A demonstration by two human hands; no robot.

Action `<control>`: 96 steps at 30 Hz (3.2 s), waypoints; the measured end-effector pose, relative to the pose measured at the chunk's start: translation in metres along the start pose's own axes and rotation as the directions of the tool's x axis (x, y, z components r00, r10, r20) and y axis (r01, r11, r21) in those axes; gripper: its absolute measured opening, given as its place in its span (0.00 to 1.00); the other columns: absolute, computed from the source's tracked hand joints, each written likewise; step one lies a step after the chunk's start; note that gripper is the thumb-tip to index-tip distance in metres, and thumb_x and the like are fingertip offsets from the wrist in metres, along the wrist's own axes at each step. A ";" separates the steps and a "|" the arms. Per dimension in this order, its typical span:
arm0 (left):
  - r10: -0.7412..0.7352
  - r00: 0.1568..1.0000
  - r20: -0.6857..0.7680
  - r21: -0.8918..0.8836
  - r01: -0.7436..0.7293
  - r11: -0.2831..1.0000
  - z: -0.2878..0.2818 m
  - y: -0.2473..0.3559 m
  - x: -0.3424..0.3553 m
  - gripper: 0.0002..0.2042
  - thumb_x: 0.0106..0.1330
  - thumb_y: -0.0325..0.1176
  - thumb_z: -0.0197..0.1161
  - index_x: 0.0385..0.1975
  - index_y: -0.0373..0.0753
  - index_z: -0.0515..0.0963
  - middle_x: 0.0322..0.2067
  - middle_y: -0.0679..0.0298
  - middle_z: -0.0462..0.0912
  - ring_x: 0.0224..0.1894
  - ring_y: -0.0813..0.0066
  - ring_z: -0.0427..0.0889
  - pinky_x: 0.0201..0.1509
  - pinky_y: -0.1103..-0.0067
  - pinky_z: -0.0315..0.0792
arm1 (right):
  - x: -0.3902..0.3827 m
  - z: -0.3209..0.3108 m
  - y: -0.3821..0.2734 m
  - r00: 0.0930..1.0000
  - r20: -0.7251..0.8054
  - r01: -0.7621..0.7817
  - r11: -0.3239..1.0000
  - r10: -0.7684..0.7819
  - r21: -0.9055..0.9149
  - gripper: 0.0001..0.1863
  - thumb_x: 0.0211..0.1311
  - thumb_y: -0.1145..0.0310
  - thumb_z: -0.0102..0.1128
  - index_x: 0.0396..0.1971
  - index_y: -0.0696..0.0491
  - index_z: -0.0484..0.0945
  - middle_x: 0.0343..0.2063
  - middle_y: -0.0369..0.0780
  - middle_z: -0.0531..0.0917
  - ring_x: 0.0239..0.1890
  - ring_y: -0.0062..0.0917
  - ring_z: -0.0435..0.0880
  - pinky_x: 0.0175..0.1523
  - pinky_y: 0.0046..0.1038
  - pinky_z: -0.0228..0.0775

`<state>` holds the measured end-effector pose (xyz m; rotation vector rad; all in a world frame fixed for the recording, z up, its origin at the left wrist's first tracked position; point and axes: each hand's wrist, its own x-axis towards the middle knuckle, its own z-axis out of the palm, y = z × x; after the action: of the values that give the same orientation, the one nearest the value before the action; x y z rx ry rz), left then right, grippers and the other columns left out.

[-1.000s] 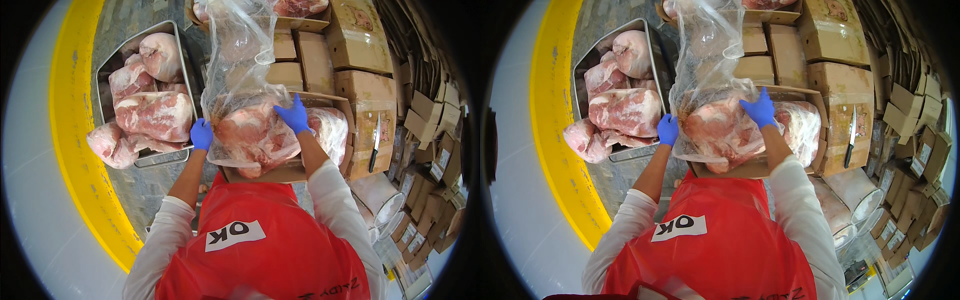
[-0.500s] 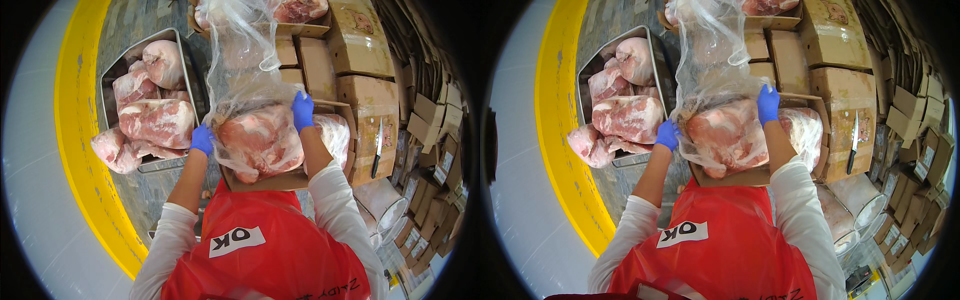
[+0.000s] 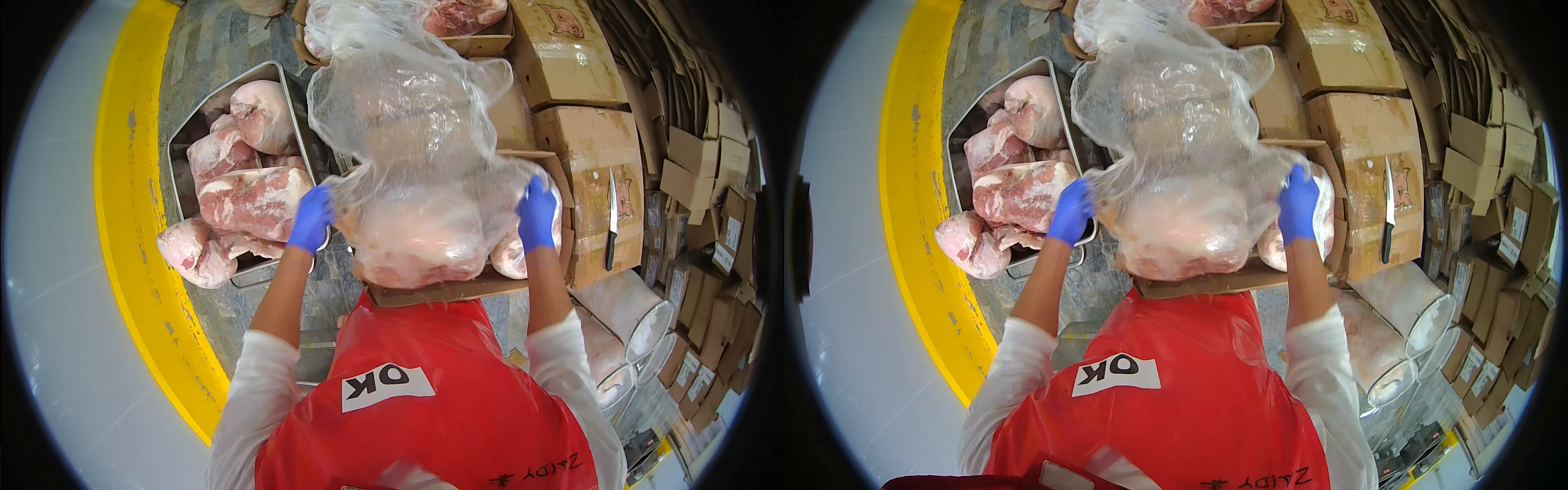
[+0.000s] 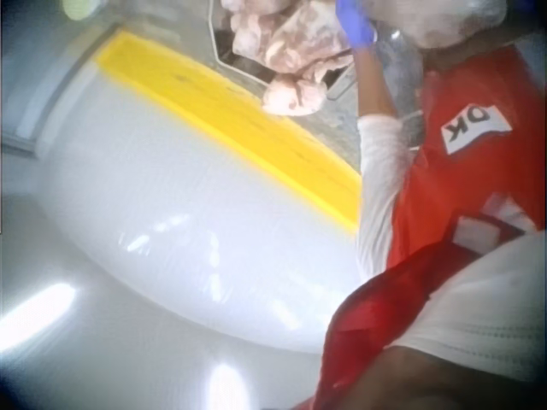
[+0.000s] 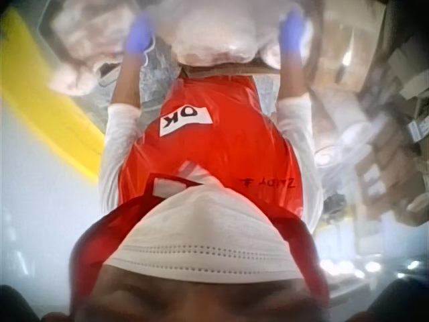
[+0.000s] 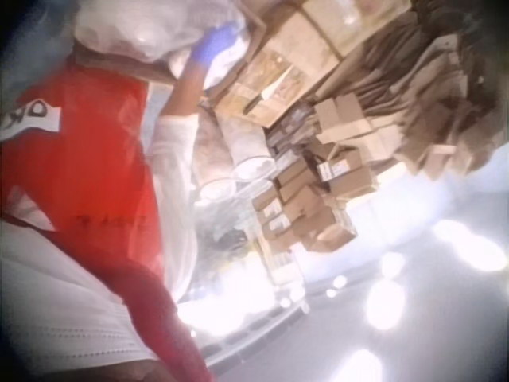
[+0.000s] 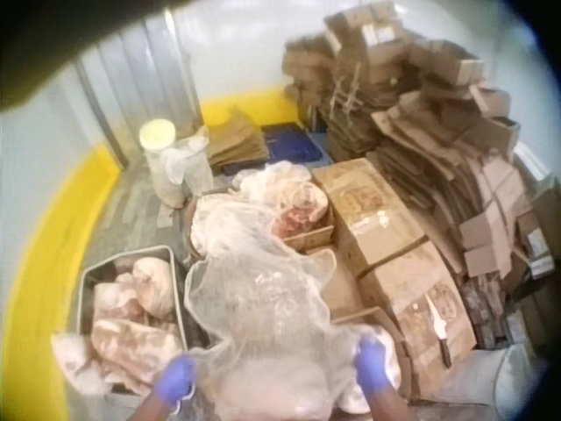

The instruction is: The person removes large frozen meat pieces from plastic bags and places them into a cardboard box. Using a knife, the person trims fat and separates portions of the meat, then places the trimmed pieces into a metal tray.

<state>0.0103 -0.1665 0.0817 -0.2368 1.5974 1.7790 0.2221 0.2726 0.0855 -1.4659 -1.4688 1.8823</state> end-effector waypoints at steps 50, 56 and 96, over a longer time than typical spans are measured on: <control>0.313 0.889 0.333 0.925 -0.372 0.073 0.089 -0.091 0.064 0.53 0.50 0.53 0.81 0.71 0.26 0.62 0.67 0.36 0.68 0.66 0.40 0.73 0.73 0.61 0.66 | 0.051 0.082 0.140 0.858 0.512 0.466 0.482 -0.042 -0.742 0.54 0.51 0.49 0.77 0.74 0.58 0.61 0.71 0.56 0.66 0.73 0.49 0.66 0.74 0.42 0.63; 0.255 0.953 0.165 0.882 -0.258 0.394 0.085 -0.148 0.064 0.54 0.47 0.55 0.83 0.69 0.27 0.65 0.68 0.36 0.66 0.70 0.40 0.69 0.74 0.61 0.64 | 0.075 0.096 0.152 0.790 0.534 0.193 0.705 0.300 -0.682 0.55 0.50 0.45 0.75 0.73 0.59 0.63 0.70 0.57 0.69 0.74 0.44 0.66 0.75 0.41 0.62; 0.469 0.813 0.345 0.504 -0.582 0.638 0.184 0.274 -0.032 0.22 0.70 0.36 0.66 0.61 0.35 0.75 0.46 0.61 0.83 0.44 0.70 0.83 0.52 0.73 0.80 | -0.138 0.109 -0.213 0.920 0.390 -0.097 0.951 -0.027 0.295 0.16 0.75 0.57 0.61 0.25 0.47 0.73 0.16 0.28 0.67 0.13 0.15 0.58 0.20 0.23 0.49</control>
<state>-0.0757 -0.0012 0.3560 0.7594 2.1309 1.5122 0.1196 0.1993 0.3316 -1.0177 -1.2232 2.4024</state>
